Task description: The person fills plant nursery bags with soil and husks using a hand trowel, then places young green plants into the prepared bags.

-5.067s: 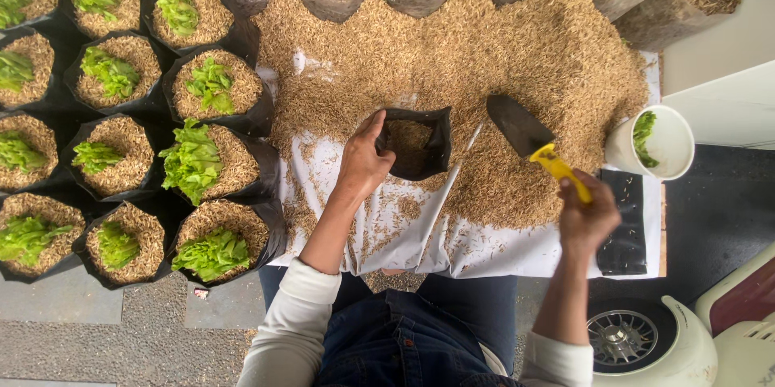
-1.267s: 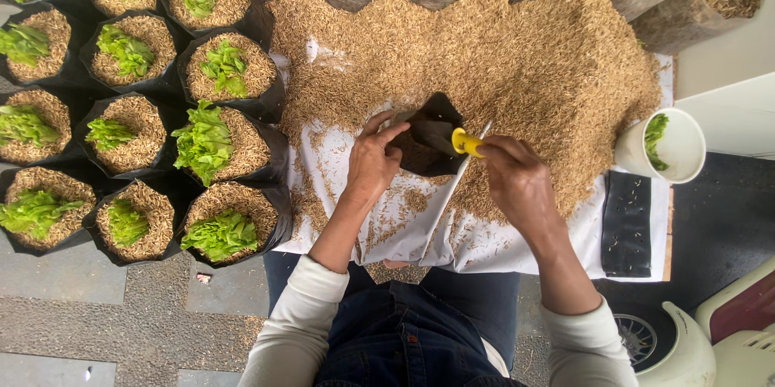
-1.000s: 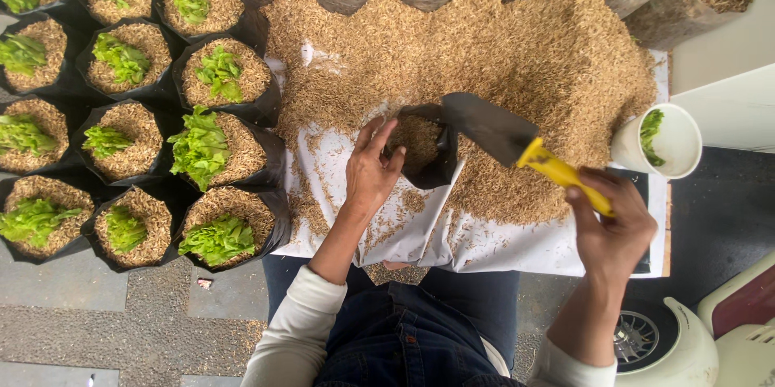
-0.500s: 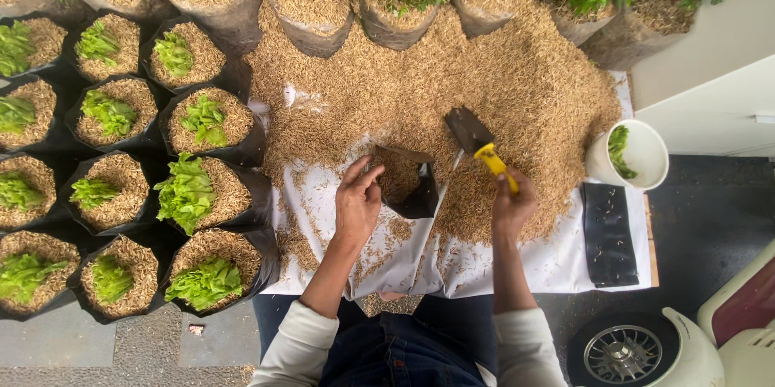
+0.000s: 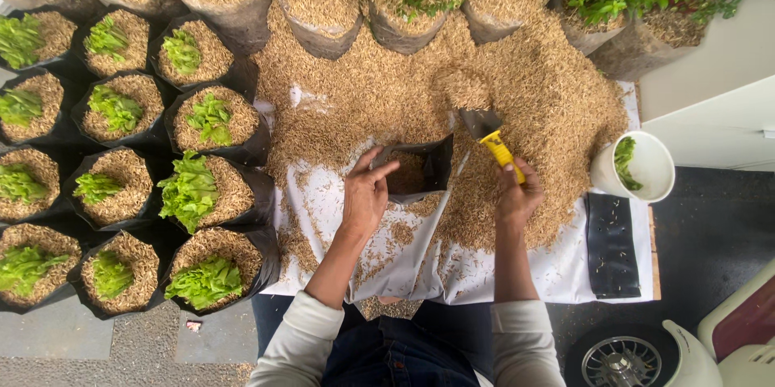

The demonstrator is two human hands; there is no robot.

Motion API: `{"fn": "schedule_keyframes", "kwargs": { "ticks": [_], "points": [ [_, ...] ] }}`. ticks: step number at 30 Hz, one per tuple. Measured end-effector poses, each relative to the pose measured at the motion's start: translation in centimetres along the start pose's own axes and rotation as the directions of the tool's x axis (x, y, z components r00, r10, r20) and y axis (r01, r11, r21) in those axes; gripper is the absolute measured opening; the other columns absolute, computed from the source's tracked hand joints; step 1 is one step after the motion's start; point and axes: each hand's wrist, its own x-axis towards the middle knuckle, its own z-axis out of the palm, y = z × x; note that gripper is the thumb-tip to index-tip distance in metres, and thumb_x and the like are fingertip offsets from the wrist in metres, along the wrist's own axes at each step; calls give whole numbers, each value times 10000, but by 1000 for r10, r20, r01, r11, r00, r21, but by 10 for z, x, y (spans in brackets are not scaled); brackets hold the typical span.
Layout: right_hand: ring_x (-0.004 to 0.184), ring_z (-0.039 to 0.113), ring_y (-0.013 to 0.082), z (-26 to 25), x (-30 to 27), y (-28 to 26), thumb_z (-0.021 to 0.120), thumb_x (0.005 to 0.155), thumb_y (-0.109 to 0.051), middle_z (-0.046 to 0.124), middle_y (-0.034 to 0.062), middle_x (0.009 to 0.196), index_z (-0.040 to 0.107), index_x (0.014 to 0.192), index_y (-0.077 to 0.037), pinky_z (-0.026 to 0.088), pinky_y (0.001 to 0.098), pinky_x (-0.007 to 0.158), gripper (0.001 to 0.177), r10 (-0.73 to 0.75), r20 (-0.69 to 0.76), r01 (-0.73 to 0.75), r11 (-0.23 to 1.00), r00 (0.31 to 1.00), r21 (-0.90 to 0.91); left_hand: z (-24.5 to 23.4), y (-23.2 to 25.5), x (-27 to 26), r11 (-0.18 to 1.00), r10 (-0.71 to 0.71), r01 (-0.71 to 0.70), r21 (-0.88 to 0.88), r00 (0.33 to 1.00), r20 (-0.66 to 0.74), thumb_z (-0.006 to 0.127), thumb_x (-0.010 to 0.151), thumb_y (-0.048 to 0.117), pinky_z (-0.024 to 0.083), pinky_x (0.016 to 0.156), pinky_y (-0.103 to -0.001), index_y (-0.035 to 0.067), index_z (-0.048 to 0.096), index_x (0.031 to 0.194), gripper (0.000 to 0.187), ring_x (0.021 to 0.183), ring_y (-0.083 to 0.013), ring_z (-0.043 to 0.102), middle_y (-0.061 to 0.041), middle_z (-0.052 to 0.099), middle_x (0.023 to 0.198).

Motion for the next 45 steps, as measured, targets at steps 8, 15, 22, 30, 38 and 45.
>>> {"fn": "schedule_keyframes", "kwargs": {
  "ticks": [8,15,22,30,38,45],
  "points": [
    [927,674,329,-43,-28,-106,596,901,95,594,261,1069,621,1080,28,631,361,823,193,-61,209,67,997,976,-25,12,-20,7,995,74,-65,80,991,-112,530,727,-78,554,888,-431,-26,638,1183,471,1079,-398,615,-202,619,1224],
    [947,676,363,-43,-52,-159,681,826,143,665,239,1025,676,971,6,571,445,864,200,-319,551,516,820,771,-247,13,-16,7,998,37,-30,63,993,-110,551,682,-10,513,951,-475,-64,587,1229,551,1117,-422,584,-219,578,1263],
    [914,700,266,4,-81,-172,715,789,97,723,71,975,752,873,-63,588,342,758,185,-454,757,814,556,470,-172,12,-18,1,990,44,-23,139,988,-146,606,665,-3,507,973,-448,-25,584,1261,597,1145,-418,570,-230,581,1268],
    [1059,664,298,-36,-64,-171,724,878,94,668,211,1120,654,1074,37,572,328,897,215,-487,671,792,551,560,-261,-3,7,0,986,-123,124,109,992,-14,553,745,-92,577,972,-348,-57,449,1351,616,1259,-316,539,-156,459,1435],
    [923,675,292,-72,-58,-89,632,925,61,631,197,1074,637,1068,0,607,310,739,156,-129,151,162,959,980,-233,-1,-4,1,996,-62,62,58,998,2,623,719,-5,533,970,-394,-17,388,1412,732,1183,-373,555,-194,414,1451],
    [905,655,411,-21,-62,-18,615,895,89,589,293,1040,645,1043,28,618,447,769,163,31,5,-30,991,1000,-131,3,-17,3,995,-86,85,-51,996,-14,608,695,-67,632,659,-346,-45,436,1380,706,856,-389,681,-227,411,1442]
  ]
}}
